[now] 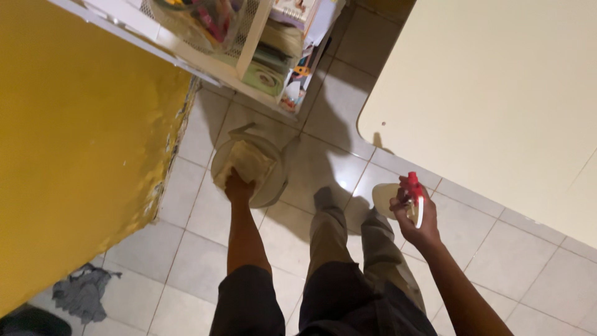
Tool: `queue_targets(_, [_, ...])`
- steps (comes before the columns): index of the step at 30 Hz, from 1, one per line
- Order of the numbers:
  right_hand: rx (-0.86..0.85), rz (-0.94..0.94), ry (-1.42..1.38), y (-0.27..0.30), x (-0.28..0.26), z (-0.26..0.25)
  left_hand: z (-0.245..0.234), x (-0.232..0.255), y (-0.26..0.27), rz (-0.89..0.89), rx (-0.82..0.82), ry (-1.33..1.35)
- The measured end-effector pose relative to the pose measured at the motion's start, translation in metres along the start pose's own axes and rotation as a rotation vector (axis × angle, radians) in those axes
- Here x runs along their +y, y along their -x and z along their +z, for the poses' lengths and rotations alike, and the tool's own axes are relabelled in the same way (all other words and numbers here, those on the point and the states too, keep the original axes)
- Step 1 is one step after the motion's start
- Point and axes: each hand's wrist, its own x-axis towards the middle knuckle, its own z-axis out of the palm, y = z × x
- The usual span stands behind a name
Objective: The person sprays a white table with a cleaning solution from a spray bottle and wipes the surface with a cloth. They move the spray bottle to the side and continue wiping the table thoroughly.
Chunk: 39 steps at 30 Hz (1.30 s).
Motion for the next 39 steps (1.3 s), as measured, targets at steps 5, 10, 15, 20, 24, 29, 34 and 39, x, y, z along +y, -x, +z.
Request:
queue_targets(5, [-0.005, -0.058, 0.103, 0.011, 0.0, 0.0, 0.008, 0.008, -0.013, 0.08, 0.196, 0.026])
queue_targets(10, [-0.021, -0.02, -0.048, 0.021, 0.024, -0.001, 0.0, 0.006, -0.036, 0.046, 0.143, -0.012])
queue_targets(15, [0.014, 0.054, 0.014, 0.026, 0.031, -0.001, -0.012, 0.005, -0.035, 0.104, 0.069, -0.029])
queue_targets(20, [0.04, 0.01, 0.048, 0.03, 0.017, -0.008, -0.026, 0.023, 0.007, 0.357, 0.052, 0.024])
queue_targets(24, [0.091, -0.067, 0.082, 0.041, -0.006, -0.031, -0.065, 0.077, 0.086, 0.651, -0.024, 0.069])
queue_targets(29, [0.188, -0.106, 0.051, 0.067, -0.032, -0.067, -0.147, 0.203, 0.201, 1.401, 0.209, -0.207])
queue_targets(34, [0.275, -0.192, 0.02, 0.09, -0.052, -0.097, -0.171, 0.328, 0.216, 1.385, 0.038, -0.326])
queue_targets(39, [0.305, -0.111, 0.009, 0.106, -0.052, -0.116, -0.137, 0.322, 0.183, 1.525, 0.157, -0.337])
